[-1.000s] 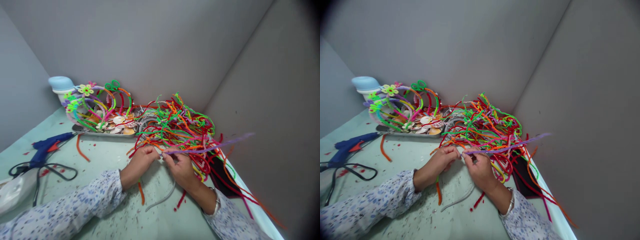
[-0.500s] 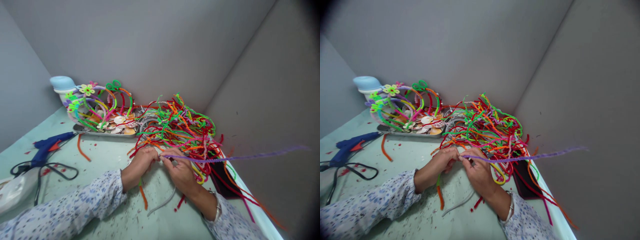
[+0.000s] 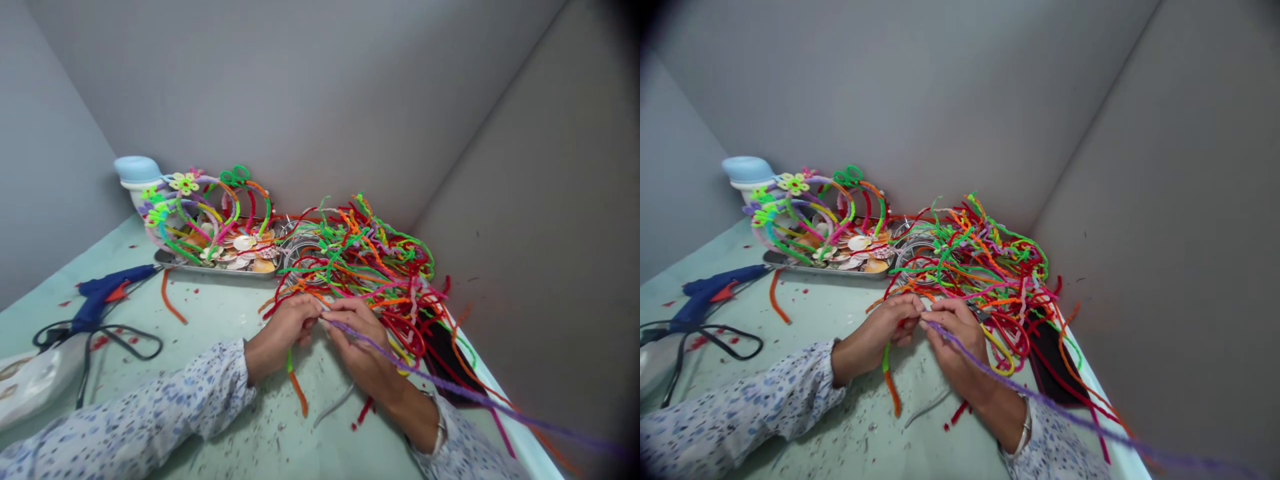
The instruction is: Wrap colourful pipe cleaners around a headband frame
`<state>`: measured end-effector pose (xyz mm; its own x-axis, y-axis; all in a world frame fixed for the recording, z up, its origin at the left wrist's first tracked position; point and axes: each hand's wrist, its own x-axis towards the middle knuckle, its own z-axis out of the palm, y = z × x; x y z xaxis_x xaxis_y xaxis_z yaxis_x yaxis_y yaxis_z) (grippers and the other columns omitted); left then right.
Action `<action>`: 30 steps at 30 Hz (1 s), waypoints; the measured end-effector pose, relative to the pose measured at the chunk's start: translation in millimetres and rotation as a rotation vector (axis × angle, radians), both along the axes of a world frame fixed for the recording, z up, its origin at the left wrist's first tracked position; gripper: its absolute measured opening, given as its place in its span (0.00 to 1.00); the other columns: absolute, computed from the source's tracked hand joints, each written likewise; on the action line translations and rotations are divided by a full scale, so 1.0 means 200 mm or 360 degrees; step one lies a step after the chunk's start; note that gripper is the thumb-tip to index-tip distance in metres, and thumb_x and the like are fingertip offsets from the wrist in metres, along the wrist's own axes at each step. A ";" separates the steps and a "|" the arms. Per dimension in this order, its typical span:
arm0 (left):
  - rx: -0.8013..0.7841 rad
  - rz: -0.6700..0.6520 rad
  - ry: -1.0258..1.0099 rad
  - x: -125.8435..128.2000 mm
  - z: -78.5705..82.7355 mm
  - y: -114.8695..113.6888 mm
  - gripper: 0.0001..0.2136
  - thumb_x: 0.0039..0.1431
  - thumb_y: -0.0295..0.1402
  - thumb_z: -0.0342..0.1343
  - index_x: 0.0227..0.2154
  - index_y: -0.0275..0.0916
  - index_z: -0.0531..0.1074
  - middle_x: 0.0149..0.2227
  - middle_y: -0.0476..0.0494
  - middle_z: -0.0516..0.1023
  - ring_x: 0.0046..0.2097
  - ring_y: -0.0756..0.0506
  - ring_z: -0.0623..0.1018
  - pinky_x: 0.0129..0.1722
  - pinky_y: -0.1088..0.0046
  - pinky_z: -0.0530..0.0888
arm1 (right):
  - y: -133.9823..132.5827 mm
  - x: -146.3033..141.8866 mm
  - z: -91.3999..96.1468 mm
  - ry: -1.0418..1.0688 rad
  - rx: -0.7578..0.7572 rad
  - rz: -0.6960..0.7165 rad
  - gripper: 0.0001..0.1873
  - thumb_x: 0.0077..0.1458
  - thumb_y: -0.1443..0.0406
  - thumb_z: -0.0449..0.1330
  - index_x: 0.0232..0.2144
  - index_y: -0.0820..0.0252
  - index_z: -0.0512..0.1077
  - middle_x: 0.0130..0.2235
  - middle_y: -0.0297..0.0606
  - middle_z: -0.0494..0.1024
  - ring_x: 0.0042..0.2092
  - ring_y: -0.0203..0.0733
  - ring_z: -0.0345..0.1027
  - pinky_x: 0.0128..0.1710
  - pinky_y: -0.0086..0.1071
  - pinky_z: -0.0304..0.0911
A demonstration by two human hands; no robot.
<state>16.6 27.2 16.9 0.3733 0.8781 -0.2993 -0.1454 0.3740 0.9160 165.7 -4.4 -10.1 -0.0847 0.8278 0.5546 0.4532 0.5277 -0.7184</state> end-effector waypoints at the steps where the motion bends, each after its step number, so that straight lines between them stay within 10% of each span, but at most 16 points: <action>1: -0.0004 0.0000 -0.0014 0.00 0.00 0.00 0.03 0.44 0.31 0.52 0.23 0.38 0.64 0.16 0.58 0.54 0.17 0.56 0.53 0.16 0.80 0.54 | 0.00 0.00 -0.01 0.0002 0.0034 0.0009 0.07 0.55 0.69 0.60 0.36 0.55 0.77 0.40 0.40 0.73 0.42 0.41 0.70 0.44 0.35 0.68; 21: 0.0177 -0.0004 0.0151 -0.01 -0.03 0.02 0.13 0.51 0.39 0.56 0.21 0.38 0.60 0.16 0.60 0.54 0.16 0.57 0.53 0.14 0.81 0.52 | 0.02 0.03 -0.03 -0.0168 0.0258 0.0128 0.11 0.55 0.72 0.60 0.39 0.55 0.77 0.41 0.41 0.72 0.43 0.41 0.70 0.43 0.35 0.68; 30: 0.0427 -0.0038 0.0362 -0.02 -0.05 0.05 0.13 0.55 0.41 0.51 0.22 0.39 0.59 0.16 0.60 0.53 0.17 0.55 0.54 0.16 0.80 0.53 | 0.03 0.02 -0.02 0.0226 -0.0247 0.0067 0.09 0.58 0.68 0.56 0.42 0.55 0.72 0.42 0.39 0.74 0.45 0.41 0.70 0.45 0.35 0.67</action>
<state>12.9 36.8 6.4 0.3450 0.9286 -0.1368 0.0796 0.1163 0.9900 170.6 1.3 -13.3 -0.0508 0.9016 0.4296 0.3214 0.4220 -0.8477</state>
